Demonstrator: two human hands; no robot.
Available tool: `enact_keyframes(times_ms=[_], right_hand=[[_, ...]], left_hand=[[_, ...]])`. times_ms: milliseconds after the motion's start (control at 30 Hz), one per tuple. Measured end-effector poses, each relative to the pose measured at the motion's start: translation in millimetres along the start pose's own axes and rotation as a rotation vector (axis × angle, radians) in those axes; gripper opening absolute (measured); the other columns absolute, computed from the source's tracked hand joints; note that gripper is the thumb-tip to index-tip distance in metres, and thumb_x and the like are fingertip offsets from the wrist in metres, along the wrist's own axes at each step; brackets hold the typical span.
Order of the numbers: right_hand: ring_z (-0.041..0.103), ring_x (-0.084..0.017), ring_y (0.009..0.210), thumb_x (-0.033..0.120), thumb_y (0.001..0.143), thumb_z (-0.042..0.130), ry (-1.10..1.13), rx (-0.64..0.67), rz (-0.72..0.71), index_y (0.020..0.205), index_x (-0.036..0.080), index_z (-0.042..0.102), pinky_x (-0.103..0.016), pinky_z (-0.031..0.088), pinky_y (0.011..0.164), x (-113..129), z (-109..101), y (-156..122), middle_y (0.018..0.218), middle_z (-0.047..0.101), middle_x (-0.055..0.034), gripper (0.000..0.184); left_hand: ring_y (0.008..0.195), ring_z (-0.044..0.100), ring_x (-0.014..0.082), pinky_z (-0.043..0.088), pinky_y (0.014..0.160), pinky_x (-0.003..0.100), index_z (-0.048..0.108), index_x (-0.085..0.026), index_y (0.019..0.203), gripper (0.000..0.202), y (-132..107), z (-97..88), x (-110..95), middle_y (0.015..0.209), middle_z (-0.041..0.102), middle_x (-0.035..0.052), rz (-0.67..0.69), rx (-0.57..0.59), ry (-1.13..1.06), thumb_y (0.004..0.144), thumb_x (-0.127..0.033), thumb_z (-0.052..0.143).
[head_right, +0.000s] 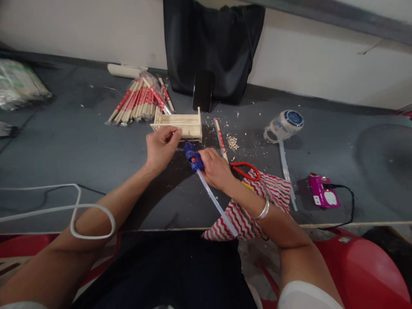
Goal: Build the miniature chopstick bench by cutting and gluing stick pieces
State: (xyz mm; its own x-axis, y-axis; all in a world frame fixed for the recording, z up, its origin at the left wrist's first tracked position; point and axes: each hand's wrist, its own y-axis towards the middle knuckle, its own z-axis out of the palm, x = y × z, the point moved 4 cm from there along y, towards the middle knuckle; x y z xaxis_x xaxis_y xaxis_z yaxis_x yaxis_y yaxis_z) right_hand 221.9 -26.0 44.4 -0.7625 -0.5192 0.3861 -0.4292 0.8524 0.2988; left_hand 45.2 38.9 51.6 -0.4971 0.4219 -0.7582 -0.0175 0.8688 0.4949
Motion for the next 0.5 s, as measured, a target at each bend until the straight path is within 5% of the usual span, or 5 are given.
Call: enact_keyframes(times_ms=[500], right_hand=[[0.062,-0.031,0.103,0.031,0.097,0.053,-0.045,-0.001,-0.014,0.111,0.019,0.061,-0.044,0.053,0.089,-0.3,-1.3,6.9,0.105,0.069,-0.0139,0.02]], left_hand=[[0.064,0.065,0.0128,0.051,0.065,0.024,0.079,-0.017,0.084,0.017,-0.2,5.1,6.6,0.077,0.078,0.0028,-0.026,0.017,-0.039,0.091,-0.023,0.064]])
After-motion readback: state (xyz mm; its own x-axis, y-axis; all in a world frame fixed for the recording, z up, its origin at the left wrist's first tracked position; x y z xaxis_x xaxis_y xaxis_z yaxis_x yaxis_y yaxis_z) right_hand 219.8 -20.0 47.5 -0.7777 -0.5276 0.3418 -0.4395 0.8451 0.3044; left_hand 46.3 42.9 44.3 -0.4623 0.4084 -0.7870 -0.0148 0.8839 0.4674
